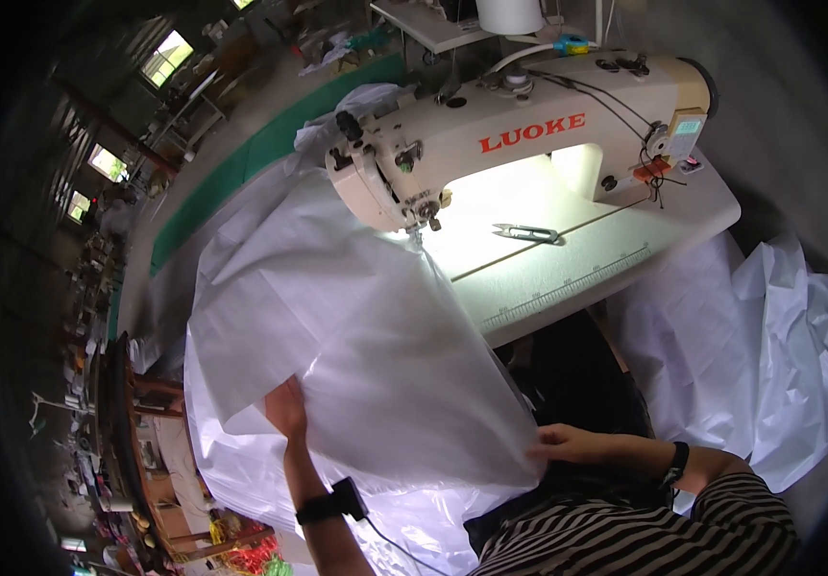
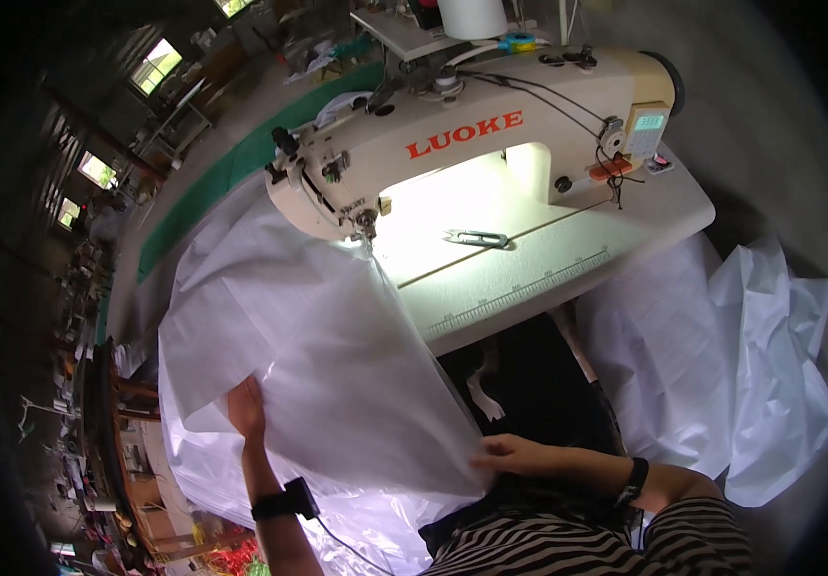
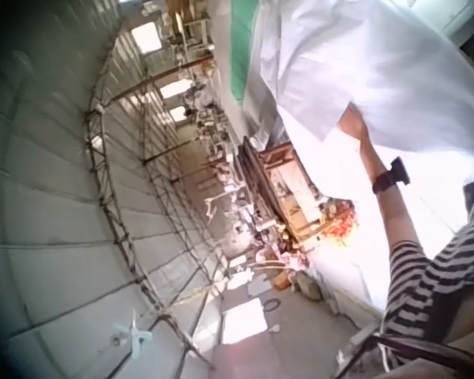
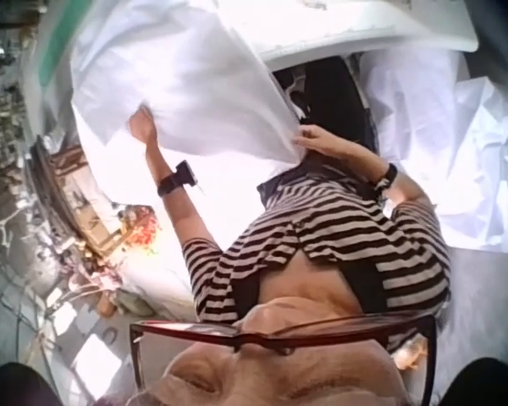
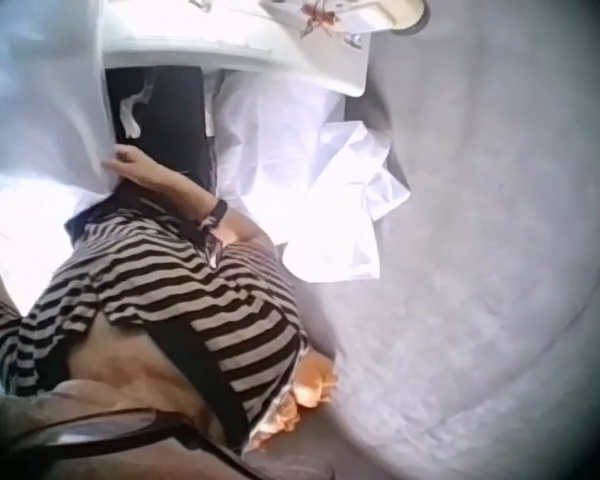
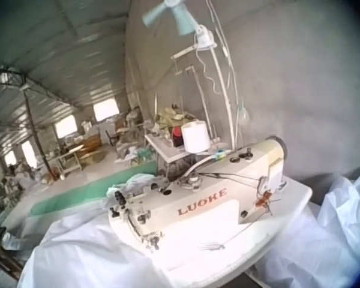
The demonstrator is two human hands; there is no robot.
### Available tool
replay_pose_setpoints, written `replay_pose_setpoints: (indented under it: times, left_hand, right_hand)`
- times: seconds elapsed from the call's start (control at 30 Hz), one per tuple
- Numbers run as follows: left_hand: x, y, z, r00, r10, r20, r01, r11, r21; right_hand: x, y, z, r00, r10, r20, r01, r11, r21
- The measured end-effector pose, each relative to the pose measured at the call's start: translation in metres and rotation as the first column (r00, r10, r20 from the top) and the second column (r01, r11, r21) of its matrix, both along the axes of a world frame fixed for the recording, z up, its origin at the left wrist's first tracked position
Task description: Sewing together large white plastic sheets or fabric using an industrial sewing machine.
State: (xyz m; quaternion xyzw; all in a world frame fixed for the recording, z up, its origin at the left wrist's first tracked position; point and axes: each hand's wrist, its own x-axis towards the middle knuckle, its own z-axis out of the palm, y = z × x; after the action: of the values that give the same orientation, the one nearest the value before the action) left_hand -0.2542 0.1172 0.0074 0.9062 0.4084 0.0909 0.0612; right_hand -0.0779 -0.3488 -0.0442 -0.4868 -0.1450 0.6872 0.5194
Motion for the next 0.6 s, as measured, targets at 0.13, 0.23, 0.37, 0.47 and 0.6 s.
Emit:
replay_pose_setpoints:
  times: [0.13, 0.23, 0.37, 0.47, 0.6]
  left_hand:
    - [0.052, -0.113, 0.011, 0.745, -0.492, 0.450, 0.537, 0.843, 0.032]
    - [0.057, -0.122, 0.001, 0.845, -0.514, -0.145, 0.531, 0.839, 0.120]
    - [0.010, -0.049, -0.001, 0.953, -0.293, 0.072, 0.283, 0.951, 0.124]
    - [0.018, -0.070, 0.002, 0.886, -0.356, 0.297, 0.380, 0.924, -0.026]
    - [0.035, -0.103, -0.003, 0.859, -0.508, 0.056, 0.504, 0.860, 0.078]
  right_hand:
    - [-0.006, 0.004, -0.009, 0.975, 0.105, 0.198, -0.131, 0.984, 0.121]
    - [0.000, 0.006, 0.010, 0.933, 0.193, 0.305, -0.224, 0.972, 0.069]
    - [-0.007, 0.011, -0.024, 0.924, 0.157, 0.348, -0.175, 0.984, 0.019]
    - [0.000, 0.021, -0.038, 0.952, -0.119, 0.281, 0.099, 0.992, 0.084]
    - [0.013, 0.039, 0.000, 0.923, -0.139, 0.360, 0.122, 0.990, 0.071]
